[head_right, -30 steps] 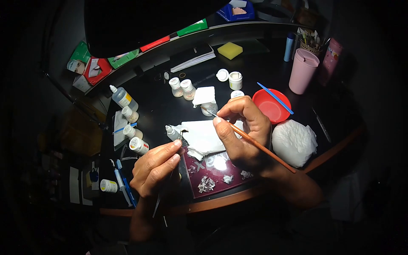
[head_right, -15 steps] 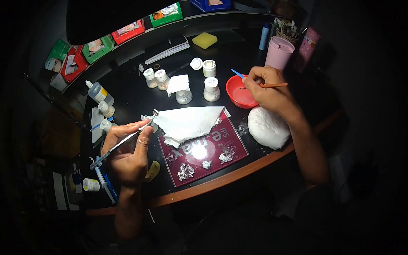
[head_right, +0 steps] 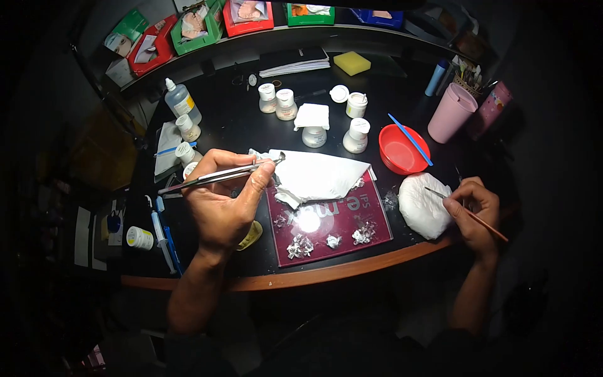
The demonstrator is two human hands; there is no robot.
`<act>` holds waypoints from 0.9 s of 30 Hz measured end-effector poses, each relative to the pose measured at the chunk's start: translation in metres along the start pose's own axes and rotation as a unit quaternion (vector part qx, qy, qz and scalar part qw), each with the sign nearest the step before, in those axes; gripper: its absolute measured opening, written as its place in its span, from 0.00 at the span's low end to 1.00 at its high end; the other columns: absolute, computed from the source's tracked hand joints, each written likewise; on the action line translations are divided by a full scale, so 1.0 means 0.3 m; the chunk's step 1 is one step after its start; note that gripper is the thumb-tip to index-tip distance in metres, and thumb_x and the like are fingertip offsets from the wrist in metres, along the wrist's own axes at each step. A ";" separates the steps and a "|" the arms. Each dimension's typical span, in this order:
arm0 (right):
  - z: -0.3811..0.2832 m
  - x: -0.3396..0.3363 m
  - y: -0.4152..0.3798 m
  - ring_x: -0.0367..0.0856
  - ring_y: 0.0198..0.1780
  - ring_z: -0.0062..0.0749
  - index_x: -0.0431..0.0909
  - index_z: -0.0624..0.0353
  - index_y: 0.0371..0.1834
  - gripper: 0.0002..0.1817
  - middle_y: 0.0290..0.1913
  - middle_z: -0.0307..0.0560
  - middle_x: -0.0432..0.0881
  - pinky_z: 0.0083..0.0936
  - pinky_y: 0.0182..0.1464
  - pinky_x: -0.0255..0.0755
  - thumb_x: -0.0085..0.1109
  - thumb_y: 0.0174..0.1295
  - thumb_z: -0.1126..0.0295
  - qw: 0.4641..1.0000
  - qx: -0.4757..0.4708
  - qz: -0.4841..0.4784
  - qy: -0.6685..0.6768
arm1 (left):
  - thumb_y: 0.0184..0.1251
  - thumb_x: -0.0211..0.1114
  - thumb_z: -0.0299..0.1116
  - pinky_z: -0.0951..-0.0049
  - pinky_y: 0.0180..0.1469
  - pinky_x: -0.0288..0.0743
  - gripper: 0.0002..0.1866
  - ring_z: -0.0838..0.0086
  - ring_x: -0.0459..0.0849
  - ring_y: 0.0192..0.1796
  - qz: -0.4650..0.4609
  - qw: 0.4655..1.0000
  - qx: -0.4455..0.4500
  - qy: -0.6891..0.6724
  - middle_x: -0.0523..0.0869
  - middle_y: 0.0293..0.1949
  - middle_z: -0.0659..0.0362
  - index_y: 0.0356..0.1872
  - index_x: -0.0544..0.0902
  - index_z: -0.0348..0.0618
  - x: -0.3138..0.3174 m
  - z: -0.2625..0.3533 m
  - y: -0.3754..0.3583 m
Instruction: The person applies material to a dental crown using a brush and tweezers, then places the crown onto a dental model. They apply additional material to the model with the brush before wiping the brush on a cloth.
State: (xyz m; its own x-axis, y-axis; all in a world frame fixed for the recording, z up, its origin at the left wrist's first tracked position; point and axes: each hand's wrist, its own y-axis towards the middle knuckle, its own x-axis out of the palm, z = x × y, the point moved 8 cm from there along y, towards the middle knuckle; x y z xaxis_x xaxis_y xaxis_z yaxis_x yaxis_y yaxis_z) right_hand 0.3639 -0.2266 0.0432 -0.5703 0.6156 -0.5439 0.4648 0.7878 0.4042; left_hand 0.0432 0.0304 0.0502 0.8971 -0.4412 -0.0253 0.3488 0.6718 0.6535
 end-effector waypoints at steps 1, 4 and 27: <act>0.018 -0.002 -0.032 0.68 0.37 0.16 0.84 0.62 0.33 0.06 0.39 0.37 0.74 0.19 0.41 0.61 0.75 0.60 0.77 1.000 0.010 -0.004 -0.018 | 0.68 0.76 0.19 0.75 0.42 0.90 0.09 0.72 0.94 0.38 -0.003 1.000 -0.003 0.002 0.91 0.35 0.49 0.41 0.83 0.32 -0.003 0.001 0.001; 0.049 -0.007 -0.103 0.68 0.37 0.17 0.82 0.62 0.31 0.06 0.38 0.37 0.73 0.19 0.41 0.62 0.72 0.59 0.80 0.999 0.039 -0.004 -0.033 | 0.68 0.76 0.19 0.75 0.38 0.90 0.09 0.71 0.94 0.35 0.001 1.000 -0.022 -0.022 0.91 0.32 0.49 0.41 0.83 0.31 -0.003 0.007 0.005; -0.114 0.407 0.384 0.81 0.54 0.33 0.89 0.53 0.31 0.03 0.35 0.37 0.86 0.31 0.48 0.75 0.68 0.54 0.71 0.801 -0.421 -0.139 -0.402 | 0.76 0.68 0.20 0.69 0.52 0.90 0.06 0.69 0.93 0.46 -0.077 0.910 -0.225 -0.340 0.92 0.48 0.48 0.48 0.81 0.41 0.020 -0.154 -0.013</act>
State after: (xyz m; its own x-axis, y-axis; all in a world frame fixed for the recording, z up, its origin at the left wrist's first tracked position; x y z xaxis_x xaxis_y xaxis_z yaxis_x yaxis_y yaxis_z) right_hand 0.3246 -0.0601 0.0486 0.2052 0.4677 -0.8597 -0.4194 0.8357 0.3545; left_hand 0.0598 0.0526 0.0124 0.5069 -0.7137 0.4835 0.6693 0.6793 0.3011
